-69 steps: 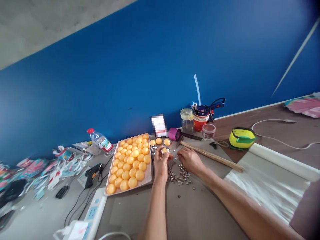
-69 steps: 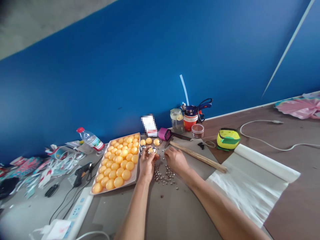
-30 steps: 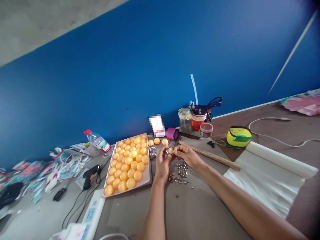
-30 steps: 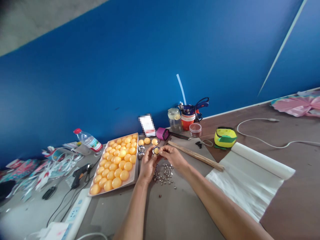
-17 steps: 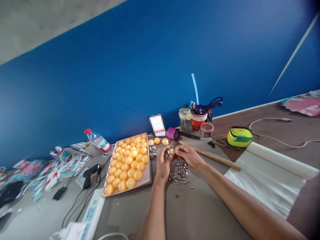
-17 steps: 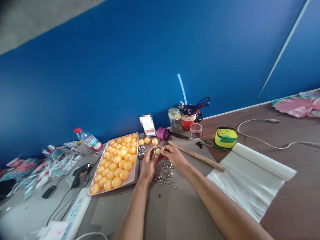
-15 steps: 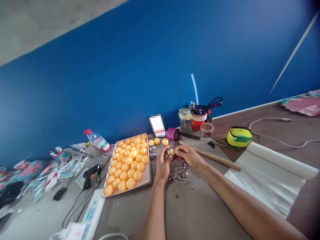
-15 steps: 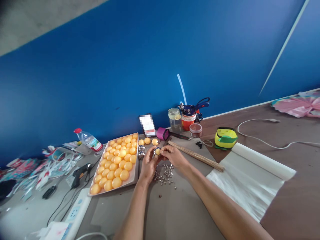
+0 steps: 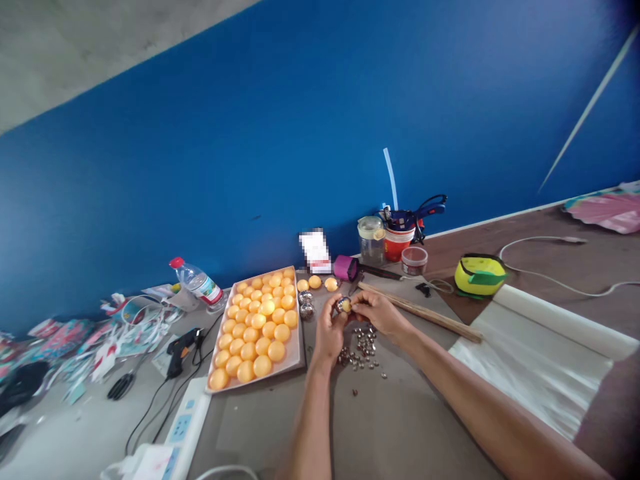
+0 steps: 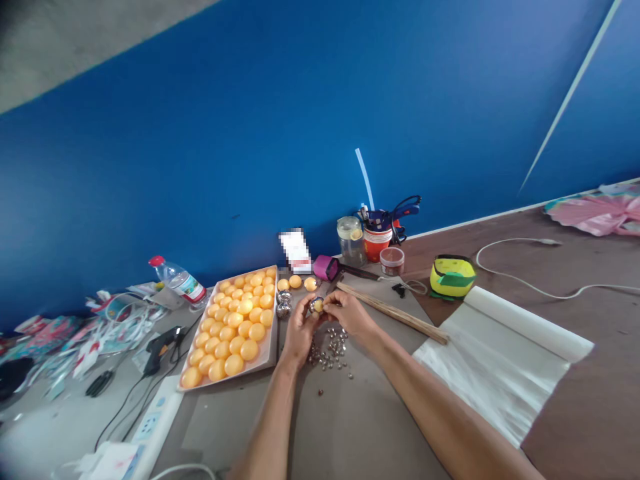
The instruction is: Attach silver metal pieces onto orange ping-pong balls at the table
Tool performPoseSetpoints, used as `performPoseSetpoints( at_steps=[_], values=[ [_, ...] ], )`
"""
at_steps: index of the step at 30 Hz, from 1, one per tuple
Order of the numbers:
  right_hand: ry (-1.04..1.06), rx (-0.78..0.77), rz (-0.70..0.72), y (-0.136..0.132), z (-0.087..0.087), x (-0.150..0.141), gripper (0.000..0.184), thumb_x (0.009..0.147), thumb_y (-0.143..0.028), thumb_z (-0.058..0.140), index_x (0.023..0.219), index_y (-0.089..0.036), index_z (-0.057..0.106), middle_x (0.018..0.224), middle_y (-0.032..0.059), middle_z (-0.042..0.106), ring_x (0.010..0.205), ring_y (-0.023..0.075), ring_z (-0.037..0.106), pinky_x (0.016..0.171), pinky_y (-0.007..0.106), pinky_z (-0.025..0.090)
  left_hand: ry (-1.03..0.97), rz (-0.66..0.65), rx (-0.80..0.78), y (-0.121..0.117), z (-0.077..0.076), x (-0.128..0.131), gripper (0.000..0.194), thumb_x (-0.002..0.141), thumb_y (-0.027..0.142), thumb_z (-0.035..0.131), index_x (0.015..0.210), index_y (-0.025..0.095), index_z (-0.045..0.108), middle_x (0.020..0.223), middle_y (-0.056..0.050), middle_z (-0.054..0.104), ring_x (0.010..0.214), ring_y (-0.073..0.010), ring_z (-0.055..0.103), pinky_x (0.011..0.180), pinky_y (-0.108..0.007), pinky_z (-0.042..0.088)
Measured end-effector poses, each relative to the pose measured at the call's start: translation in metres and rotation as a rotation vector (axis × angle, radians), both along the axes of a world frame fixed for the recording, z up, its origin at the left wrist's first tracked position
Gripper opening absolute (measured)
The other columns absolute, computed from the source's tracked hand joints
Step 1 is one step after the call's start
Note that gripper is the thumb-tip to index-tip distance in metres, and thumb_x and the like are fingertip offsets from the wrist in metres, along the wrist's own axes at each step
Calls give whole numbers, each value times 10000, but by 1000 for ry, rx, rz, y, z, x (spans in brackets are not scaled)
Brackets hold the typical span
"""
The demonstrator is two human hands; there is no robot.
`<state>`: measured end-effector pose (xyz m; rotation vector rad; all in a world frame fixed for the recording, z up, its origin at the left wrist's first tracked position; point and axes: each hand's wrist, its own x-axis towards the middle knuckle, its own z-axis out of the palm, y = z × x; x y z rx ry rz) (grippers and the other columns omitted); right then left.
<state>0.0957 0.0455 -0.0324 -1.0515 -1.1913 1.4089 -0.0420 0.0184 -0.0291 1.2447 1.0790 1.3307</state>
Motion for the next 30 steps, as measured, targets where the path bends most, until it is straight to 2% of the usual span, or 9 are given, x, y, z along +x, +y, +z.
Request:
performPoseSetpoints(
  at_steps=[9,18,21,24,26,30],
  values=[
    [-100,70,-30,-6,7,-5,114,675,-297,569,707,-190,546,543,-33,555,515,127,504,543,255,368,134,58,52,1,0,-2,436,746,385,663,1128,186,598,1168,-113,613,1093,-265,557,941,-405,444],
    [-88,103,-83,-1,-5,-10,90,701,-281,530,709,-192,515,520,-41,532,494,118,482,517,247,361,175,28,92,-1,1,-1,391,780,342,630,1135,185,580,1172,-106,605,1095,-247,549,963,-409,418],
    [-52,125,-78,0,-3,-9,147,711,-325,552,678,-197,489,511,-49,503,483,107,458,514,242,355,80,35,64,0,0,0,404,771,352,640,1137,193,580,1170,-106,605,1099,-256,552,960,-412,423],
    [-25,133,-13,2,1,-2,199,740,-388,533,699,-200,486,518,-57,475,482,106,443,519,241,363,-127,39,5,2,0,0,425,757,362,655,1144,213,560,1168,-97,602,1053,-256,590,924,-414,453],
    [-181,169,35,1,4,4,176,753,-362,517,706,-192,516,557,-38,507,520,115,469,540,244,370,-257,38,-35,4,2,0,426,747,353,666,1135,233,539,1150,-80,606,987,-244,627,893,-417,473],
    [-758,361,143,-5,6,11,106,746,-247,535,752,-175,612,776,39,622,720,159,561,685,267,394,-366,42,-59,4,6,-2,415,728,318,689,1100,235,525,1069,-59,624,900,-224,659,863,-405,489]
  ],
)
